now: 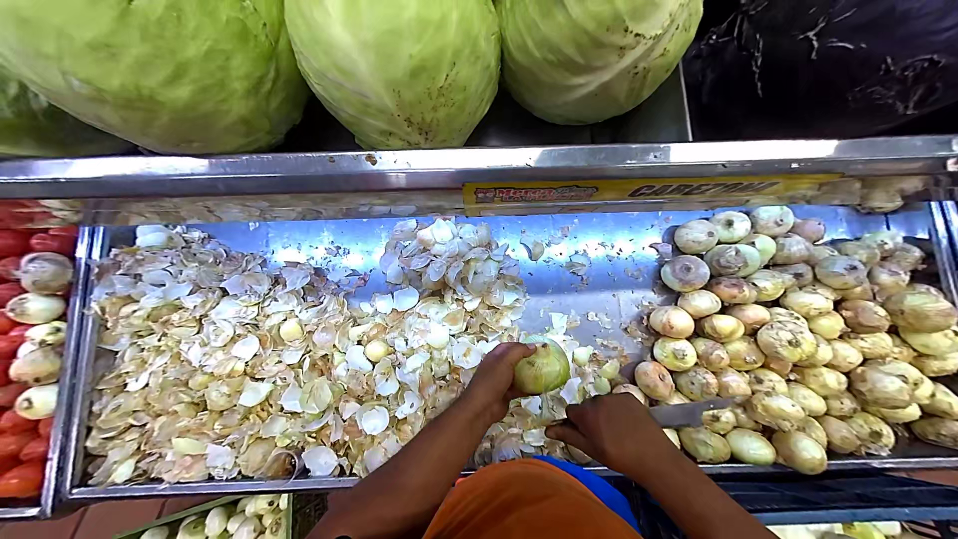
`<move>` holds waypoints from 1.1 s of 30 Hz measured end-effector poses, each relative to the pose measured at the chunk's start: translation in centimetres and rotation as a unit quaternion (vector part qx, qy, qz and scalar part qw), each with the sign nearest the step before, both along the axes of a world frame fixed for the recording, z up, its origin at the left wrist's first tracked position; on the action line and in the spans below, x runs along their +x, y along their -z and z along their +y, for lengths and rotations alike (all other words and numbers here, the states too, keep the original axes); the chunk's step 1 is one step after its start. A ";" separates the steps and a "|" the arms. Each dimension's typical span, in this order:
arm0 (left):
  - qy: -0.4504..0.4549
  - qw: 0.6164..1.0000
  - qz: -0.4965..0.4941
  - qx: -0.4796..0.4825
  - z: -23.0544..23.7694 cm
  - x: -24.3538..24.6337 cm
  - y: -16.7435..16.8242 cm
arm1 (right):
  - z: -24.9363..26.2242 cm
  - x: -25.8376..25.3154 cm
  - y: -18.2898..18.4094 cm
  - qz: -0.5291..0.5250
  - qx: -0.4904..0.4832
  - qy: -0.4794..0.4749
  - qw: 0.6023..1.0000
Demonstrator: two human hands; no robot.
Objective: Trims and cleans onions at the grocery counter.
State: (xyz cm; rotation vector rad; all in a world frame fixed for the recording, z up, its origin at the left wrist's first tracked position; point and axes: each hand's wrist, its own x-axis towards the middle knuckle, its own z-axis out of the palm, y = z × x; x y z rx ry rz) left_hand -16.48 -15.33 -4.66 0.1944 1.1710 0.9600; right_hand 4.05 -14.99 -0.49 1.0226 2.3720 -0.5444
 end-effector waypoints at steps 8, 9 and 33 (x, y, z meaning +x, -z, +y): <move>0.033 0.996 0.002 0.087 0.8 -0.9 -1.7 | 1.8 1.2 -1.7 0.055 0.020 0.139 0.989; 0.046 0.994 0.009 0.101 0.5 -0.8 -1.7 | 2.1 1.1 -2.4 0.071 0.040 0.145 0.986; -0.030 0.999 -0.033 0.023 0.3 -1.1 -2.8 | -1.5 -0.4 2.4 0.003 -0.049 0.036 0.998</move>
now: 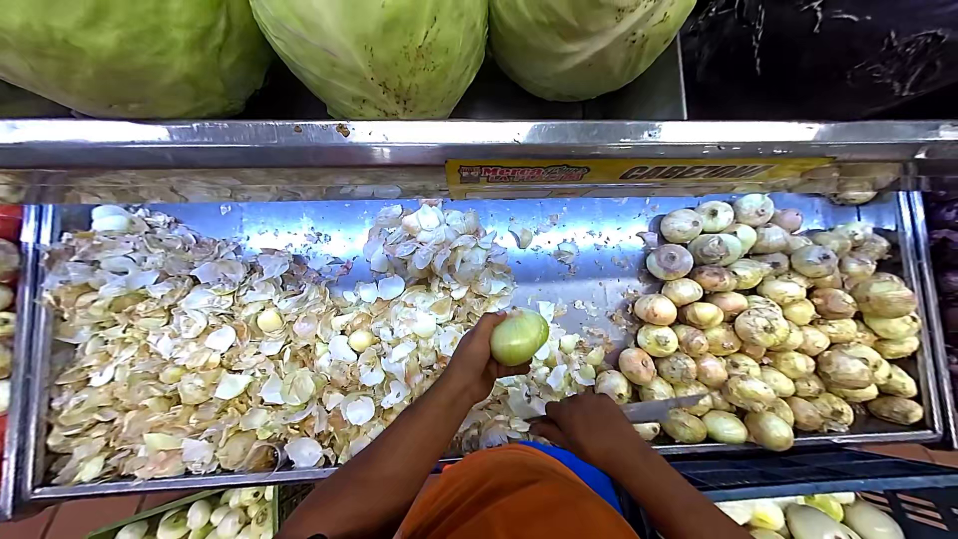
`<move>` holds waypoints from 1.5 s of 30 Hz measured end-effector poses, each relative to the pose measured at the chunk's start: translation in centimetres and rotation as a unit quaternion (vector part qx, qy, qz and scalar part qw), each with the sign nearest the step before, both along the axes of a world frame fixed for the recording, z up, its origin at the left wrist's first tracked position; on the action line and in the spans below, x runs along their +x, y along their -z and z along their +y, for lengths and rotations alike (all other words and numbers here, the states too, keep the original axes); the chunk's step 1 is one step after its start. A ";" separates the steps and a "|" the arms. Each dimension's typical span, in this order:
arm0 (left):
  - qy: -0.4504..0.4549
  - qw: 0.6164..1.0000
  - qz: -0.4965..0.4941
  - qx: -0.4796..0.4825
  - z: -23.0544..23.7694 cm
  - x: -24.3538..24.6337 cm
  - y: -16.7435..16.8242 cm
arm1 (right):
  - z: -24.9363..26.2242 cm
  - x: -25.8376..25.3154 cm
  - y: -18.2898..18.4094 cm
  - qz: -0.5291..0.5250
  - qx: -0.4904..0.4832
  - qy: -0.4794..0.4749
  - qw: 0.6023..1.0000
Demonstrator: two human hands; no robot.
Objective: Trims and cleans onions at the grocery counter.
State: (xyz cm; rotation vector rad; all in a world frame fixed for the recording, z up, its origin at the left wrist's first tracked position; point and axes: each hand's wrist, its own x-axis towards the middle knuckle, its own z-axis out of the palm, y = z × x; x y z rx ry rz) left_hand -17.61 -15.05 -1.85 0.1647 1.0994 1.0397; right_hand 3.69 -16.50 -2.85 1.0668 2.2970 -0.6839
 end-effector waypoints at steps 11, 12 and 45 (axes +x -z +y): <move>0.168 0.979 0.108 0.052 -0.8 -1.1 -1.1 | 3.4 1.6 -5.2 0.181 0.216 0.025 0.959; 0.191 0.971 0.133 0.054 -0.8 -0.9 -1.3 | 3.7 1.3 -5.5 0.173 0.229 0.001 0.958; 0.232 0.967 0.077 0.078 -0.5 -2.6 1.4 | 4.5 2.4 -5.8 0.123 0.085 0.049 0.988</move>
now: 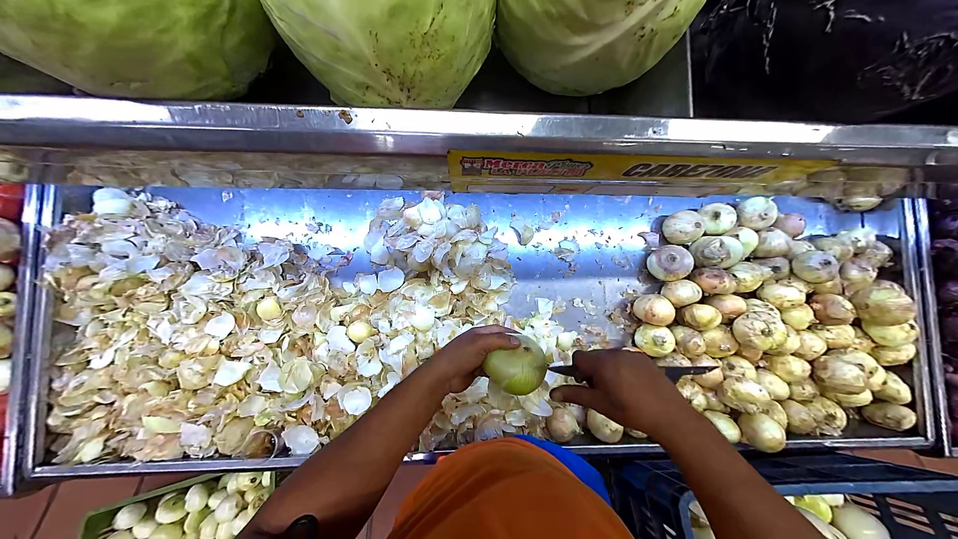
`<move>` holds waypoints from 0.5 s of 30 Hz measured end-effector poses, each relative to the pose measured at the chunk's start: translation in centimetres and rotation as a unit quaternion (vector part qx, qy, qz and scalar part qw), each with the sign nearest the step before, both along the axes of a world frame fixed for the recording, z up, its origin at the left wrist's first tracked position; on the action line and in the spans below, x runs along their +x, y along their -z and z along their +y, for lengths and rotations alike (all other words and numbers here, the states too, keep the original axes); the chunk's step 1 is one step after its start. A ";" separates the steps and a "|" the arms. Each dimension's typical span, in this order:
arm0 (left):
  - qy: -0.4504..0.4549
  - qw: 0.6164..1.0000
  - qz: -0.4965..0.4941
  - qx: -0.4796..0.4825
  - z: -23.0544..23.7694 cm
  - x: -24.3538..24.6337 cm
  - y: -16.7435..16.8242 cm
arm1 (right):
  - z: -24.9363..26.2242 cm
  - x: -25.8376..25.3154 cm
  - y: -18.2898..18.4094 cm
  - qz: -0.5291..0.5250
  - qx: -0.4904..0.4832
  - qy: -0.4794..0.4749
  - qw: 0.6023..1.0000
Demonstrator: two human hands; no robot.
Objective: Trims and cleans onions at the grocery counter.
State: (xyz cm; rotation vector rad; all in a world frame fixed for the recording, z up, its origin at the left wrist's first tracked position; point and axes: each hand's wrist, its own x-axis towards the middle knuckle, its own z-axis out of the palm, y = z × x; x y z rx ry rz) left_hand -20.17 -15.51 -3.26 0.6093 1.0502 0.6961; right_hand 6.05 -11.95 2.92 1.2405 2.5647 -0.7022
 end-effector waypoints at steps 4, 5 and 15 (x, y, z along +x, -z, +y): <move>0.002 1.000 -0.007 0.026 -0.5 0.5 -0.6 | 0.1 -0.3 0.2 0.027 0.017 -0.020 0.999; 0.004 0.999 -0.010 0.031 -0.6 0.6 -0.7 | 0.0 -0.5 0.2 0.033 0.017 -0.025 0.999; 0.039 0.996 0.067 0.053 -0.5 1.3 -1.4 | -1.4 -1.2 1.6 0.087 0.062 -0.083 0.991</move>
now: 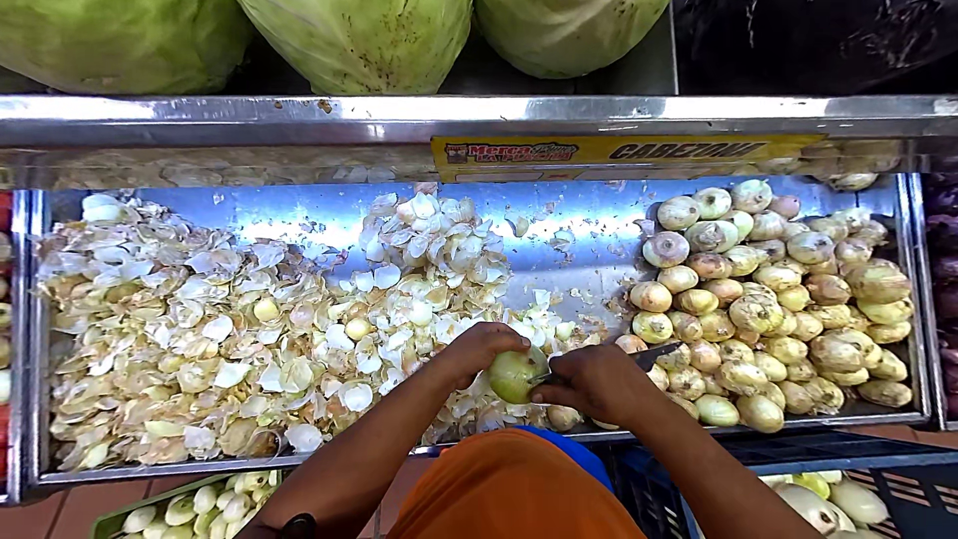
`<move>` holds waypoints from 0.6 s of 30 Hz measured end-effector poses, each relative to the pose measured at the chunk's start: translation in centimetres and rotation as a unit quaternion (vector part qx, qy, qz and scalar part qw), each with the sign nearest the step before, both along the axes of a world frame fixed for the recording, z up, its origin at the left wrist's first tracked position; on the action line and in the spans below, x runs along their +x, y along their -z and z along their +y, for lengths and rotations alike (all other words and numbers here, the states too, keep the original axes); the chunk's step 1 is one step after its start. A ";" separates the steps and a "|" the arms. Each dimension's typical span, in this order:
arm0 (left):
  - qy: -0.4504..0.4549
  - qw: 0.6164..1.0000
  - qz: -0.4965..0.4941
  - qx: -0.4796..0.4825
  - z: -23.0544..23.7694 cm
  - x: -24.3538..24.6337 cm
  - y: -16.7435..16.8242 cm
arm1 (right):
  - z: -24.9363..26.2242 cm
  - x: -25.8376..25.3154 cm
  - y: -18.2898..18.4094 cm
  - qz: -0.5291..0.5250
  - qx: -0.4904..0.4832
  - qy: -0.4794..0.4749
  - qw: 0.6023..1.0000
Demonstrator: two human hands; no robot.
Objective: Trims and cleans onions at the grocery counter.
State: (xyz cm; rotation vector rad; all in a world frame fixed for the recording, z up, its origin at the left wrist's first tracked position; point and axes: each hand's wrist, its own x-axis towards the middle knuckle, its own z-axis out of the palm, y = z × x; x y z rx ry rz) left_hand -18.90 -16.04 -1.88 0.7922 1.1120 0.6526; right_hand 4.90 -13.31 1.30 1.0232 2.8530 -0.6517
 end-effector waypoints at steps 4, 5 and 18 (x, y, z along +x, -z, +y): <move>-0.008 1.000 -0.009 -0.014 0.4 -0.2 0.0 | -1.4 -0.1 0.7 0.027 0.040 -0.011 0.999; -0.017 1.000 -0.014 -0.022 0.4 -0.3 0.0 | -1.8 -0.1 0.9 0.034 0.050 -0.022 0.998; 0.016 0.999 -0.009 -0.029 0.7 -0.4 -0.9 | -0.5 -0.7 -0.8 0.028 0.050 0.059 0.997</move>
